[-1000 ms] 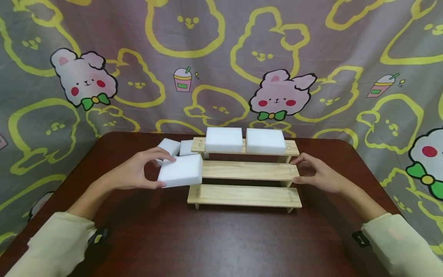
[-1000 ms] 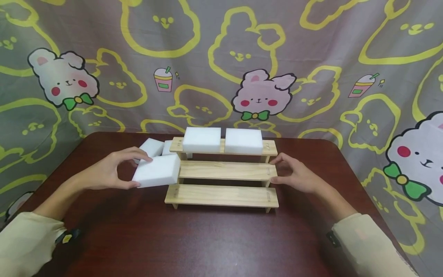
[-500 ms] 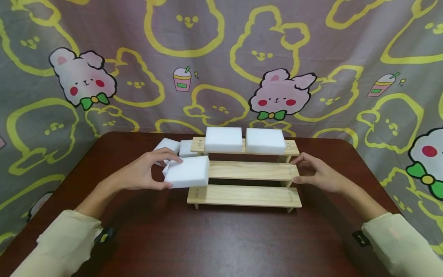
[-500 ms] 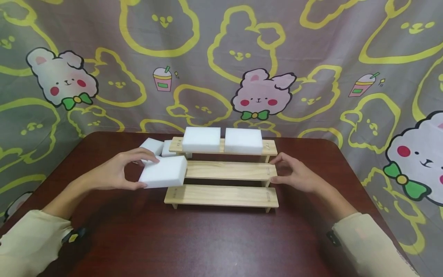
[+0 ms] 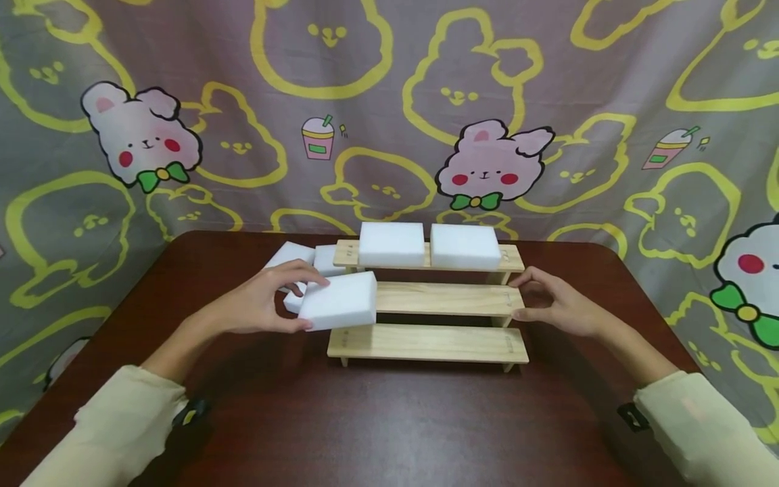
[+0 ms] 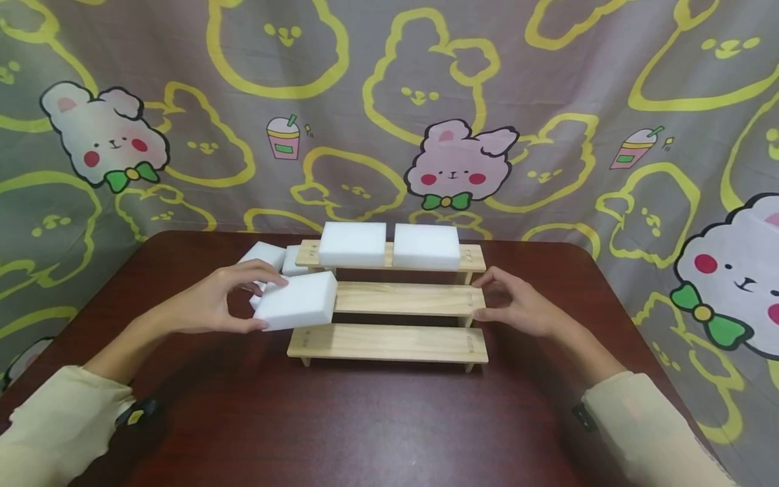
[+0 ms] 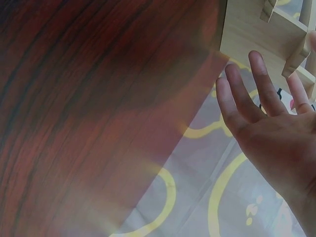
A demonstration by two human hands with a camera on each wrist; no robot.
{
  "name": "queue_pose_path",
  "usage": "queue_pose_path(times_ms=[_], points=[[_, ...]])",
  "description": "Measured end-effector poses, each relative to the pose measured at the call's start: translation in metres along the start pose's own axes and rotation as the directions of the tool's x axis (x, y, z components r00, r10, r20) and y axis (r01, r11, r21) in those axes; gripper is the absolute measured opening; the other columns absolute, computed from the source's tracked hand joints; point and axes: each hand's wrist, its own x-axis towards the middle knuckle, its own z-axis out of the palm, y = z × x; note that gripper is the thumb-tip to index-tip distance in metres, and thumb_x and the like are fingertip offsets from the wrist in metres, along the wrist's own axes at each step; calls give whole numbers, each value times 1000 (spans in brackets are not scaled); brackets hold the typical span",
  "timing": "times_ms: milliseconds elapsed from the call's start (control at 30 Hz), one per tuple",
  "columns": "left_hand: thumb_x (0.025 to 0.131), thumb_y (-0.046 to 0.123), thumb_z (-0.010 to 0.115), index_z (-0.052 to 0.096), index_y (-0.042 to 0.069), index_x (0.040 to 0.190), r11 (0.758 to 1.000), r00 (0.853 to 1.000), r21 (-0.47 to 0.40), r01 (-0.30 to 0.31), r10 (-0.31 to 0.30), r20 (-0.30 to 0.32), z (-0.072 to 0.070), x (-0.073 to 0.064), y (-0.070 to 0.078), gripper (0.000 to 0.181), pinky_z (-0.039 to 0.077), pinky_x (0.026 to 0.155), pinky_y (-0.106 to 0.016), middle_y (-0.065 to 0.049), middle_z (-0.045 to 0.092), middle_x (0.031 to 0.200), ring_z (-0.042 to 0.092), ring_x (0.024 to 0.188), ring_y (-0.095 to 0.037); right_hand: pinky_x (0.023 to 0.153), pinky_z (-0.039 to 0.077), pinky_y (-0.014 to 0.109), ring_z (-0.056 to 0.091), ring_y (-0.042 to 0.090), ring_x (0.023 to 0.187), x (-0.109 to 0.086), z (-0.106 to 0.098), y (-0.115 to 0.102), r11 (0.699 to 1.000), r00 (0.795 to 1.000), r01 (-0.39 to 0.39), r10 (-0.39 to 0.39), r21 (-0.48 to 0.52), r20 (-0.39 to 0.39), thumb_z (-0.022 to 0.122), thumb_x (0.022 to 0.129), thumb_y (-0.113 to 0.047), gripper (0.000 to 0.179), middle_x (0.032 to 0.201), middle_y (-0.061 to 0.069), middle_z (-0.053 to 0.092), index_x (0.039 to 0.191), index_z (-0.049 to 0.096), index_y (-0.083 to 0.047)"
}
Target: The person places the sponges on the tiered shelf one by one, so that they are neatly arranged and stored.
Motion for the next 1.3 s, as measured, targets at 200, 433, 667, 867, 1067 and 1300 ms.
queue_pose_path(times_ms=[200, 433, 667, 867, 1067, 1300], points=[[77, 20, 92, 69, 12, 130, 999, 999, 20, -30, 30, -14, 4, 6, 4, 58, 55, 84, -50, -6, 62, 130, 55, 112, -23, 87, 56, 30, 64, 30, 111, 0, 0, -1, 1000, 1000, -11, 11, -13, -5, 81, 91, -13, 43, 127, 20, 67, 122, 53, -4], [78, 21, 91, 69, 12, 129, 998, 998, 52, -47, 49, -26, 8, 9, 7, 56, 53, 86, -51, -7, 63, 129, 56, 111, -24, 87, 56, 31, 64, 31, 109, 0, 0, -2, 1000, 1000, -12, 12, -15, -4, 81, 91, -13, 43, 126, 20, 67, 122, 53, -4], [79, 19, 90, 69, 11, 129, 996, 997, 48, -75, 76, -30, 11, 12, 9, 55, 51, 89, -48, -7, 64, 128, 58, 113, -24, 86, 56, 33, 64, 30, 110, 0, 0, -2, 1000, 1000, -5, 5, -16, 2, 80, 91, -12, 42, 125, 20, 67, 123, 54, -4], [79, 23, 90, 69, 12, 129, 994, 995, 60, -96, 98, -29, 15, 18, 11, 55, 52, 86, -47, -7, 64, 129, 59, 113, -24, 86, 56, 33, 64, 29, 109, 1, 0, -2, 1000, 1000, 7, -7, -25, 0, 80, 91, -12, 42, 124, 19, 67, 122, 55, -4], [78, 21, 90, 69, 11, 129, 992, 992, 59, -116, 118, -34, 21, 23, 13, 56, 56, 80, -41, -7, 64, 130, 58, 112, -23, 86, 56, 32, 64, 30, 109, 1, 0, -3, 1000, 1000, 5, -5, -24, 0, 80, 91, -12, 42, 124, 19, 67, 123, 54, -4], [76, 21, 91, 69, 8, 126, 985, 985, 71, -159, 163, -52, 27, 29, 16, 56, 53, 80, -43, -7, 66, 125, 59, 108, -22, 85, 57, 32, 65, 30, 107, 0, 0, -2, 1000, 1000, 3, -3, -7, 3, 80, 91, -11, 42, 124, 21, 67, 122, 54, -3]])
